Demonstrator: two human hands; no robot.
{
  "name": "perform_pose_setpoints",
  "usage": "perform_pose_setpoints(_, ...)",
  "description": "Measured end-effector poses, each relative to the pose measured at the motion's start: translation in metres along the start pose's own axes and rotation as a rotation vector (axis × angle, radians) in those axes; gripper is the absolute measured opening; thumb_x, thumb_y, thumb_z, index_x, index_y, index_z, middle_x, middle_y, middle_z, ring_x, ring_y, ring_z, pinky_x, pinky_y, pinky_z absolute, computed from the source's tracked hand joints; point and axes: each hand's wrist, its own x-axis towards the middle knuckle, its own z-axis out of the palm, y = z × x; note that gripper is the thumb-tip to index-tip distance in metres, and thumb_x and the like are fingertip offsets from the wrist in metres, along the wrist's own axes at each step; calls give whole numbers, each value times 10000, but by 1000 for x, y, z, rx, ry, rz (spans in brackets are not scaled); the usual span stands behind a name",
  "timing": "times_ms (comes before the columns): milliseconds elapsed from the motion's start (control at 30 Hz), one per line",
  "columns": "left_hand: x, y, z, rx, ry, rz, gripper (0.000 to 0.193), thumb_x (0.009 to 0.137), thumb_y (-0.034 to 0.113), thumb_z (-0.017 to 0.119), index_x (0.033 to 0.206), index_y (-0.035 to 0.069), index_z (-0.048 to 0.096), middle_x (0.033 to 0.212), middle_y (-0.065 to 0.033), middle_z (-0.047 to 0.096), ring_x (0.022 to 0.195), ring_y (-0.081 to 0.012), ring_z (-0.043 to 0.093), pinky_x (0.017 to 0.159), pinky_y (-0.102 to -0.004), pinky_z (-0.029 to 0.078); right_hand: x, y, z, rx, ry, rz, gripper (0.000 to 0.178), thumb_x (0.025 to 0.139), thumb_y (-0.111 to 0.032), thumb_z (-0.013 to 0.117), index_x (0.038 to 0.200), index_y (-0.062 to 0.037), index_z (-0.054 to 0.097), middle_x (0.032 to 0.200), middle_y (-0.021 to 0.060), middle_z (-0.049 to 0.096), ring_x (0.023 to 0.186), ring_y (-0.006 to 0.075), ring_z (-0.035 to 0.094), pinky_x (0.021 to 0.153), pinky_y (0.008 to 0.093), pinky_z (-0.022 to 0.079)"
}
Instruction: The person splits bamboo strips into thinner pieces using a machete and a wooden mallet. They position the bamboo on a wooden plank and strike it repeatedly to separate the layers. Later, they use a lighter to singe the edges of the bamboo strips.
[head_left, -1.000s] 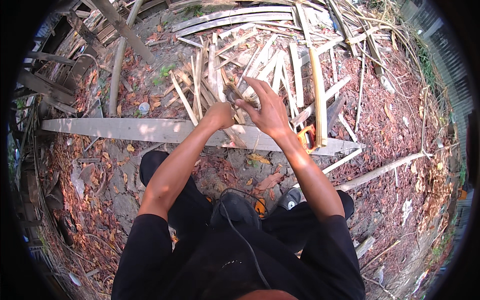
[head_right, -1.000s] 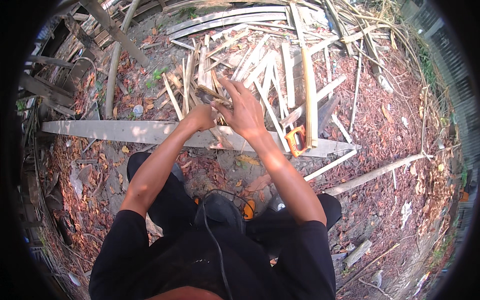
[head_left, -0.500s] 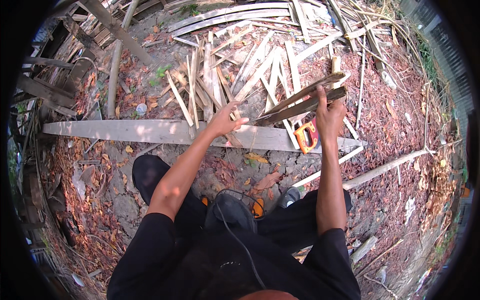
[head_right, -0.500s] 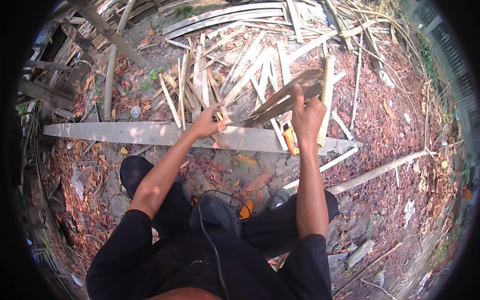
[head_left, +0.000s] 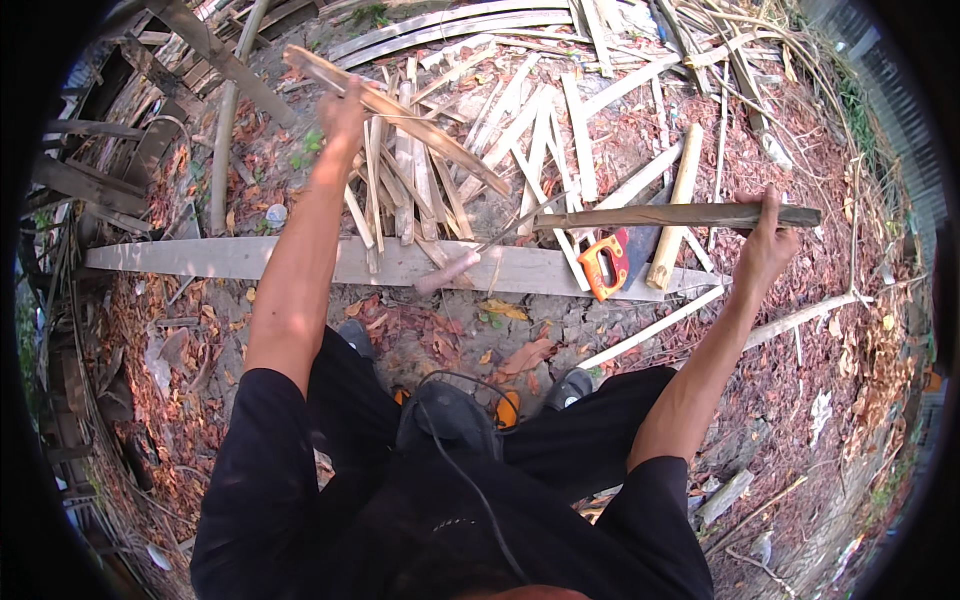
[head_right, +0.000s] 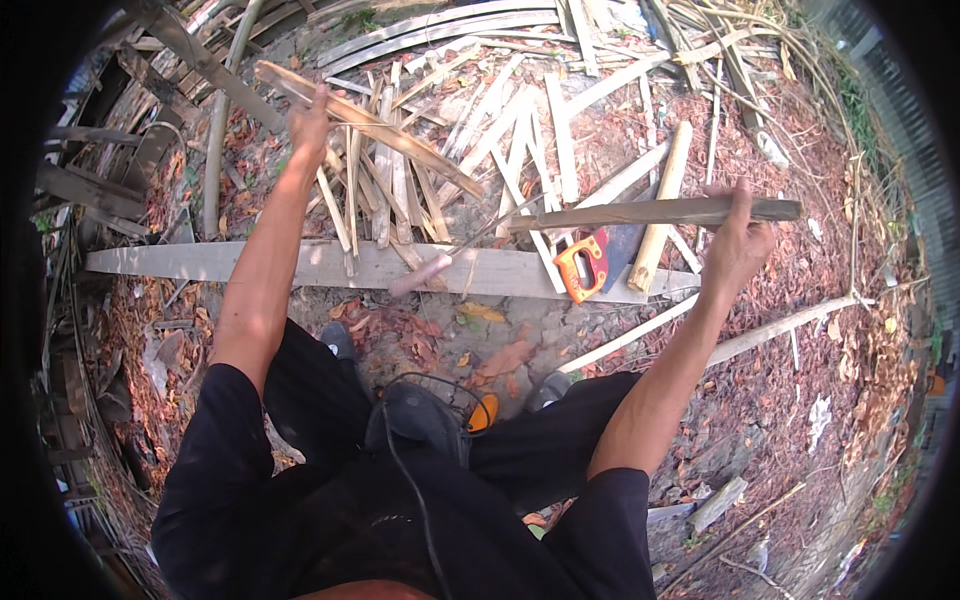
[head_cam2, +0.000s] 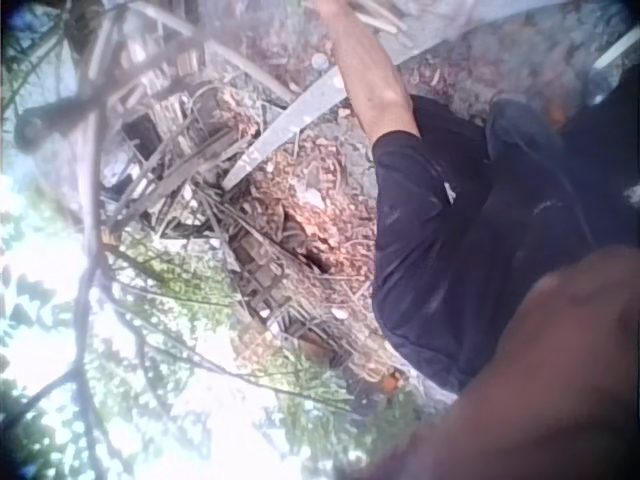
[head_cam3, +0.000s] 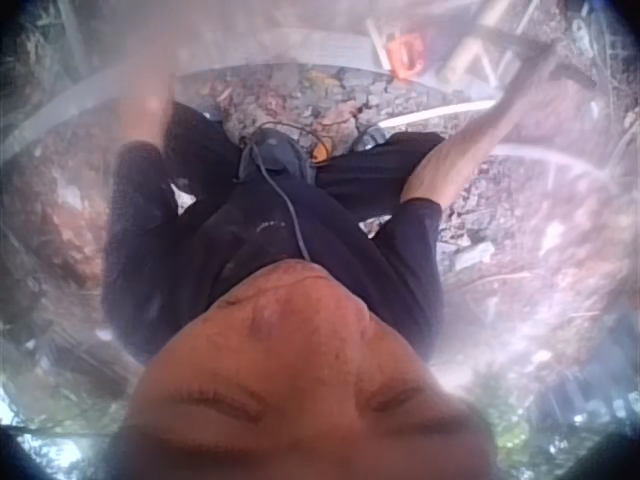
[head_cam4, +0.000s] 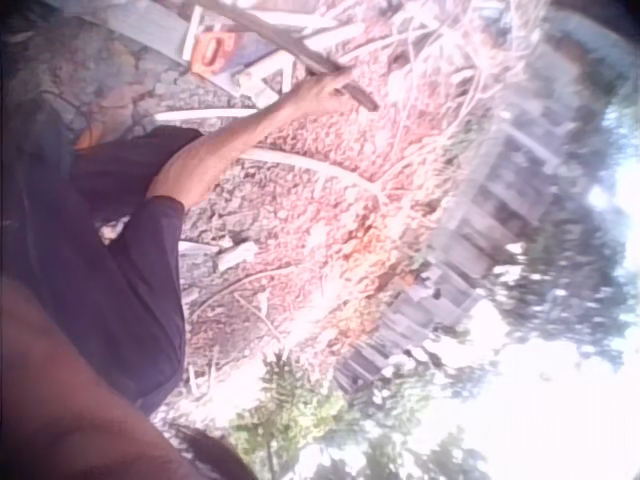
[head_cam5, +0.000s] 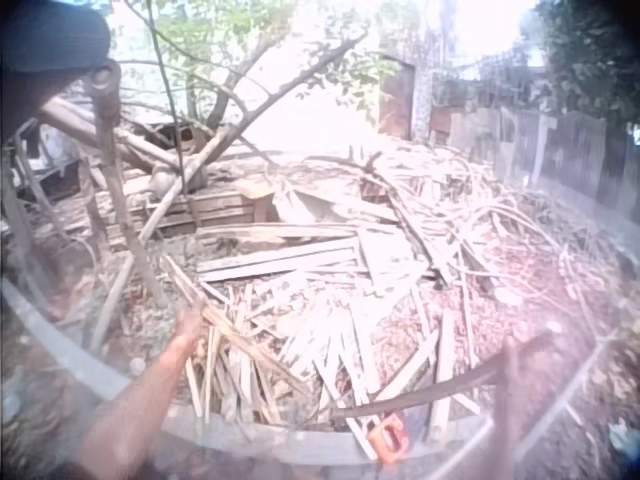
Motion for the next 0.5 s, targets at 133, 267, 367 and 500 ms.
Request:
perform_pose_setpoints(133,45,16,-99,-245,446,-69,358,988,204,519,1115,-127,472,974,-195,693,849,-269,705,625,-364,642,18,33,-85,142,359,198,340,993,-257,534,922,42,680,870,159,713,743,201,705,673,350,648)
perform_pose_setpoints(267,34,33,-123,-225,787,-96,296,968,164,527,1048,-118,483,984,-210,669,865,-275,690,627,-392,651,4,18,-36,230,397,214,313,1019,-202,471,937,48,642,983,180,689,917,233,681,721,354,654)
perform_pose_setpoints(367,11,33,-105,-106,823,8,248,947,153,557,1043,-64,486,962,-184,656,837,-247,669,579,-391,640,-10,0,20,542,322,162,303,1028,-194,442,1000,76,577,1029,201,666,965,250,665,794,371,641)
perform_pose_setpoints(500,-6,-16,-84,-237,887,161,237,919,190,621,988,-12,518,1024,-176,631,837,-284,647,690,-396,535,-55,-16,116,834,70,330,324,1025,-232,477,1107,78,527,1146,233,612,1025,312,656,910,391,592)
